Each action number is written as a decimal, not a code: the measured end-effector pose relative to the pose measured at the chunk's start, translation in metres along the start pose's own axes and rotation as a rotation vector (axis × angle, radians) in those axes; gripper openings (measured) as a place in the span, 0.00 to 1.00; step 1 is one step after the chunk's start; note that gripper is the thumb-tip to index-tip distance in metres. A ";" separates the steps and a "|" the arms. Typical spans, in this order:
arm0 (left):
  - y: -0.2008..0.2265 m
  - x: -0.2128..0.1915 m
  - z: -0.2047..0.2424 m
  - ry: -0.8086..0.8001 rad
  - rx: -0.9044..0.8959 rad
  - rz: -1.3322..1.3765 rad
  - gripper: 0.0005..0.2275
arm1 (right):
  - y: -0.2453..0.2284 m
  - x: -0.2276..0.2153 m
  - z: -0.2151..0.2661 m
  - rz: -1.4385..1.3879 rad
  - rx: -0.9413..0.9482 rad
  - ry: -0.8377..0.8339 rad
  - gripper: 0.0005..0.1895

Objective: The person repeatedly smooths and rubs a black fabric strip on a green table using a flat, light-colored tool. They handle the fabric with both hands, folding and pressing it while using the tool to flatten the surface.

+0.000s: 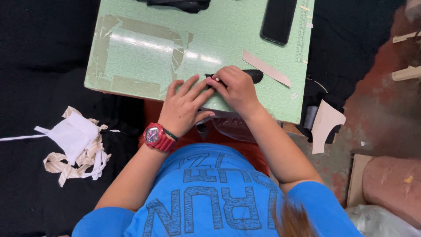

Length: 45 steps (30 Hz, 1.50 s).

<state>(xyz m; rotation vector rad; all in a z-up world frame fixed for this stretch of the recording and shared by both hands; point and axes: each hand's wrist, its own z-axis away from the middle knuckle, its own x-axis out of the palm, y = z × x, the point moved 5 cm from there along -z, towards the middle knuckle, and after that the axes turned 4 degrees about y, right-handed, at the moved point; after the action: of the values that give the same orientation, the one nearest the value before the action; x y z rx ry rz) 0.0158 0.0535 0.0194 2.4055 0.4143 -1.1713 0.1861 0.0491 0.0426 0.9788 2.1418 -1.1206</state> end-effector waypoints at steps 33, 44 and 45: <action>0.010 0.011 -0.018 -0.090 0.024 0.066 0.33 | 0.064 -0.064 0.021 -0.298 0.580 0.190 0.06; 0.011 0.009 -0.020 -0.083 0.030 0.074 0.31 | 0.055 -0.073 0.017 -0.137 0.328 -0.162 0.05; 0.010 0.009 -0.021 -0.076 0.031 0.074 0.31 | 0.055 -0.069 0.017 -0.119 0.298 -0.186 0.04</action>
<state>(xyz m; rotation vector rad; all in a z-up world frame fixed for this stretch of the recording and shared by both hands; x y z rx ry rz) 0.0400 0.0562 0.0261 2.3725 0.2834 -1.2399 0.2734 0.0316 0.0577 0.8421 1.9406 -1.5584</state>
